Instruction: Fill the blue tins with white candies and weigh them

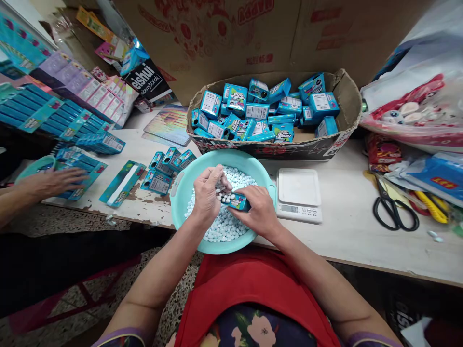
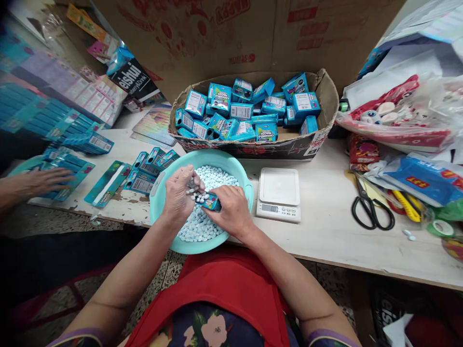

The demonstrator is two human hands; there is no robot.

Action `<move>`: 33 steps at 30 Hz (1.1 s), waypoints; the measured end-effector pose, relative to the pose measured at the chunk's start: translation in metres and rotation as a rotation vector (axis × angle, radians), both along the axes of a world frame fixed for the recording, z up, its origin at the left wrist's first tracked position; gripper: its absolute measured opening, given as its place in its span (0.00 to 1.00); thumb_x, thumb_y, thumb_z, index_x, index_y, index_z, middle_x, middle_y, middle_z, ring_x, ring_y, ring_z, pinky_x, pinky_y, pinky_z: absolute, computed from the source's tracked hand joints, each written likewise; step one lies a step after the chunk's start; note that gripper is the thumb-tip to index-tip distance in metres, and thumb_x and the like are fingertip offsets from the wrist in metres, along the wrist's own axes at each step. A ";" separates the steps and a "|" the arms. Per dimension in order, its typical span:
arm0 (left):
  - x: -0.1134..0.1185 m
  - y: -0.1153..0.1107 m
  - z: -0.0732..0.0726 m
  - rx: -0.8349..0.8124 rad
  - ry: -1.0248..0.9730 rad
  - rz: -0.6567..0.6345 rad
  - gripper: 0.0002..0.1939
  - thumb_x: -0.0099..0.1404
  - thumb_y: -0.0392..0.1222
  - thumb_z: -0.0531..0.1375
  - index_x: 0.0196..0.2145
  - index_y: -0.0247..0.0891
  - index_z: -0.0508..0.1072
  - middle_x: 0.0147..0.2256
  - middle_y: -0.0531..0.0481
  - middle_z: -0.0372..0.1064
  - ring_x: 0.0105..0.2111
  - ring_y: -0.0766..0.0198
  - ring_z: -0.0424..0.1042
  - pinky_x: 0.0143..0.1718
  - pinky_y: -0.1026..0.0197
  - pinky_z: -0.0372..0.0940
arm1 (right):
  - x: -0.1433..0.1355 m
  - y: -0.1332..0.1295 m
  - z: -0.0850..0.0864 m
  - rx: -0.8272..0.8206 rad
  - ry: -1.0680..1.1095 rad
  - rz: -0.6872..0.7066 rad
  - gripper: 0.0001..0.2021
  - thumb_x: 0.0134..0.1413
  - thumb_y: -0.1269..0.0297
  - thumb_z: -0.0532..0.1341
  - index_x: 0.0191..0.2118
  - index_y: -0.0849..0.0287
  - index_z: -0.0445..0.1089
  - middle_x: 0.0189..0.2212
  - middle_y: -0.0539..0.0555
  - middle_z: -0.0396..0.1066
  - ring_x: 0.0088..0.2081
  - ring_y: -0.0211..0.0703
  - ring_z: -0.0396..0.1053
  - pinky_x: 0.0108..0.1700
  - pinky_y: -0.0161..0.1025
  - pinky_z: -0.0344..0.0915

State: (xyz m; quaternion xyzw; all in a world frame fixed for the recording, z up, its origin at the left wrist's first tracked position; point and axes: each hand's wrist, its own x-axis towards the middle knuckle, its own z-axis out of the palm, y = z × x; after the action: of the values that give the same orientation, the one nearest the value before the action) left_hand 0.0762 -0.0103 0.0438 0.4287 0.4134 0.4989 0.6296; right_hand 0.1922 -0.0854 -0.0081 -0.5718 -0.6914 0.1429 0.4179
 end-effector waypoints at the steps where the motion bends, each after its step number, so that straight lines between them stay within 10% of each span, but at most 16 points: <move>1: 0.000 0.000 0.001 0.008 -0.005 -0.001 0.15 0.59 0.48 0.64 0.23 0.37 0.64 0.20 0.57 0.61 0.20 0.70 0.67 0.22 0.67 0.61 | 0.000 0.000 0.000 0.010 -0.001 0.004 0.16 0.51 0.55 0.66 0.43 0.55 0.69 0.37 0.53 0.75 0.41 0.49 0.71 0.46 0.44 0.58; 23: 0.002 -0.008 0.000 0.072 0.030 -0.004 0.15 0.59 0.52 0.63 0.26 0.38 0.68 0.16 0.56 0.61 0.23 0.64 0.71 0.32 0.61 0.67 | 0.000 0.001 0.002 -0.043 0.105 -0.056 0.16 0.48 0.57 0.69 0.43 0.54 0.70 0.36 0.53 0.75 0.41 0.49 0.71 0.44 0.45 0.61; 28: -0.028 0.011 -0.010 0.208 0.320 0.106 0.14 0.63 0.53 0.57 0.31 0.40 0.70 0.26 0.52 0.69 0.31 0.62 0.73 0.41 0.56 0.68 | 0.004 -0.001 0.003 0.014 0.343 -0.198 0.16 0.50 0.55 0.68 0.43 0.53 0.69 0.39 0.53 0.73 0.42 0.47 0.71 0.45 0.44 0.66; 33: -0.039 0.009 -0.036 0.467 1.058 -0.623 0.13 0.64 0.50 0.56 0.41 0.41 0.73 0.43 0.46 0.73 0.47 0.53 0.69 0.50 0.50 0.63 | 0.005 -0.005 0.003 0.055 0.537 -0.385 0.19 0.48 0.56 0.69 0.45 0.54 0.69 0.40 0.51 0.71 0.40 0.43 0.70 0.44 0.42 0.67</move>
State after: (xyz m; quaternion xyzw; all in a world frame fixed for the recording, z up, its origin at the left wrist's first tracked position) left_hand 0.0374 -0.0016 0.0083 0.8412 0.4046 0.0918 0.3468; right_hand 0.1975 -0.0903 -0.0053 -0.6225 -0.4394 0.1883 0.6196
